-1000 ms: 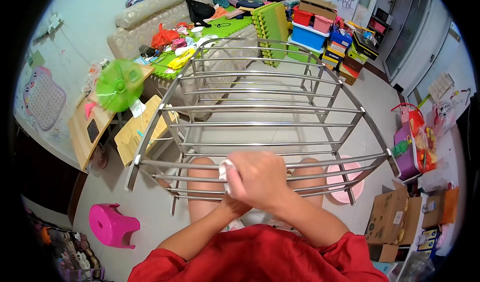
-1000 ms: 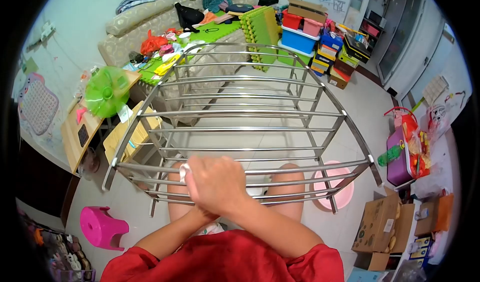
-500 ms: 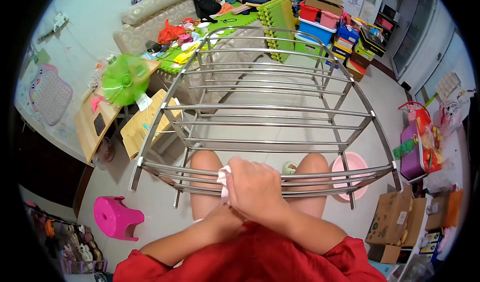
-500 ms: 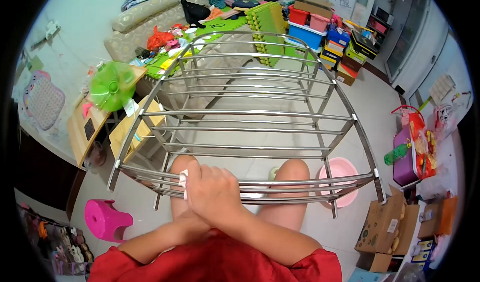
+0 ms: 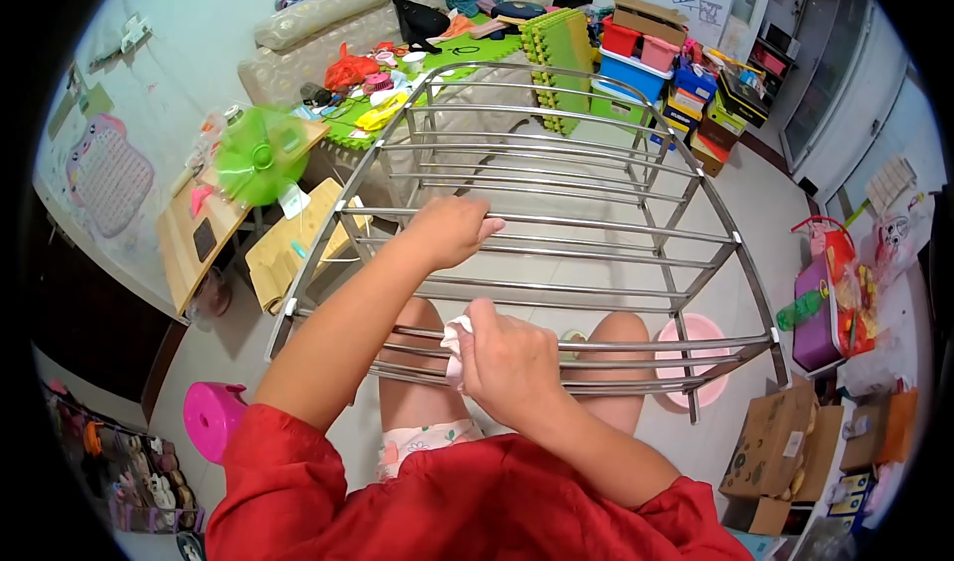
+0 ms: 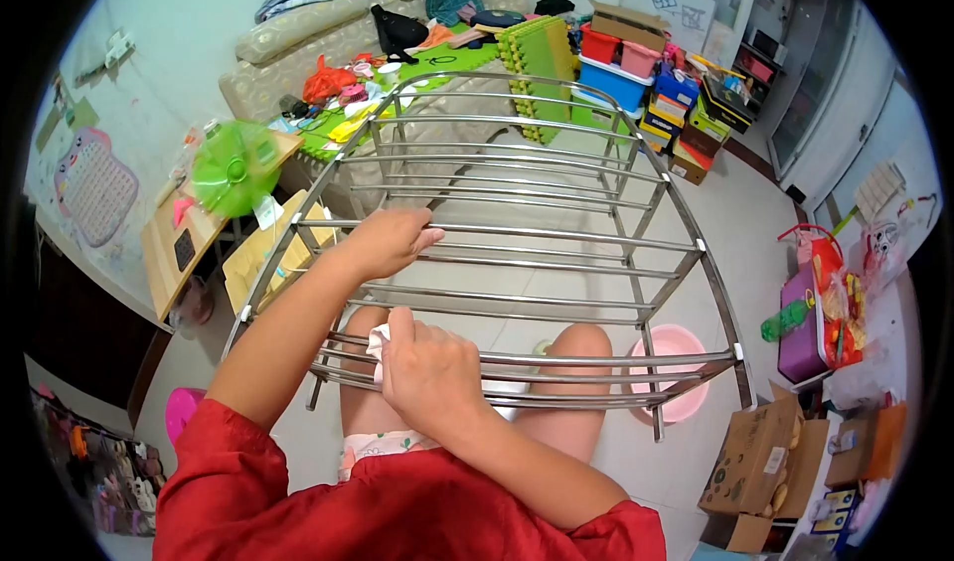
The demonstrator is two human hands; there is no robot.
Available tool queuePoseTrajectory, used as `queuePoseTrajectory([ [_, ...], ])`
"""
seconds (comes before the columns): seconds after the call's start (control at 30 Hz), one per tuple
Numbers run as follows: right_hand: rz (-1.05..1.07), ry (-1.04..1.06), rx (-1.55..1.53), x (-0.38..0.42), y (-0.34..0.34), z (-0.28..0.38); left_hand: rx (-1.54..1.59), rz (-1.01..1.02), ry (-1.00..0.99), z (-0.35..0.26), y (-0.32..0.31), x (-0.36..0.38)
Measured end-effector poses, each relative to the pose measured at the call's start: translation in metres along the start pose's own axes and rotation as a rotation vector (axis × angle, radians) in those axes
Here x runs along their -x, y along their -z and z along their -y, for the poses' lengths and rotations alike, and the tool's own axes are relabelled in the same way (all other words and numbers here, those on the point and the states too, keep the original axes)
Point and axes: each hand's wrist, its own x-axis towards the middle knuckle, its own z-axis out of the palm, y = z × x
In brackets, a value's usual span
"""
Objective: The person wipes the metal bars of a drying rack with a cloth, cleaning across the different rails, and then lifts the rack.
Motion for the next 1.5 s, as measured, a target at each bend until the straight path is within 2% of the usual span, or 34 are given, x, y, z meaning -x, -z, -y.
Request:
queuePoseTrajectory([
  [0.07, -0.004, -0.024, -0.024, -0.003, 0.001, -0.001, -0.025, 0.008, 0.027, -0.004, 0.003, 0.001],
  [0.2, -0.065, -0.147, -0.258, -0.028, 0.033, -0.014, -0.029, -0.018, 0.06, -0.008, 0.0, 0.006],
  [0.33, -0.213, -0.15, -0.093, -0.085, 0.075, -0.068, -0.001, -0.062, 0.06, -0.007, -0.002, 0.01],
  [0.43, -0.175, -0.305, -0.039, -0.104, 0.108, -0.104, 0.01, -0.082, 0.037, -0.011, -0.001, 0.012],
  [0.5, 0.126, -0.636, -0.036, -0.101, 0.113, -0.096, 0.002, -0.092, 0.022, -0.012, 0.002, 0.014],
  [0.53, 0.113, -0.656, -0.025, -0.097, 0.112, -0.095, 0.026, -0.112, 0.035, -0.013, 0.004, 0.015],
  [0.6, 0.188, -0.526, 0.121, -0.082, 0.111, -0.097, 0.056, -0.122, 0.03, -0.012, 0.006, 0.02],
  [0.8, -0.044, -0.673, 0.244, -0.045, 0.13, -0.124, -0.052, -0.104, 0.032, -0.03, 0.011, 0.024],
  [0.87, -0.141, -0.532, 0.315, -0.044, 0.121, -0.129, -0.108, -0.076, 0.047, -0.028, 0.008, 0.02],
  [0.9, -0.146, -0.527, 0.306, -0.047, 0.117, -0.129, -0.119, -0.079, 0.05, -0.027, 0.007, 0.018],
  [0.97, -0.192, -0.289, 0.4, -0.058, 0.111, -0.13, -0.078, -0.086, 0.038, -0.025, 0.005, 0.016],
  [1.0, -0.19, -0.28, 0.394, -0.065, 0.11, -0.131, -0.082, -0.089, 0.048, -0.024, 0.006, 0.015],
  [1.07, -0.04, -0.264, 0.468, -0.084, 0.111, -0.138, -0.01, -0.085, -0.005, -0.023, 0.008, 0.011],
  [1.1, 0.003, -0.323, 0.495, -0.094, 0.118, -0.145, 0.044, -0.114, -0.012, -0.026, 0.01, 0.011],
  [1.23, -0.247, -0.624, 0.424, -0.105, 0.163, -0.184, 0.066, -0.095, 0.022, -0.026, 0.011, 0.01],
  [1.27, -0.253, -0.631, 0.429, -0.099, 0.172, -0.19, 0.077, -0.092, 0.017, -0.024, 0.011, 0.011],
  [1.33, -0.293, -0.806, 0.606, -0.086, 0.19, -0.196, 0.09, -0.088, 0.003, -0.023, 0.011, 0.009],
  [1.47, -0.208, -0.951, 0.688, -0.065, 0.213, -0.227, -0.013, -0.073, -0.009, -0.028, 0.008, 0.008],
  [1.5, -0.085, -1.011, 0.65, -0.059, 0.215, -0.234, -0.064, -0.068, -0.003, -0.031, 0.008, 0.006],
])
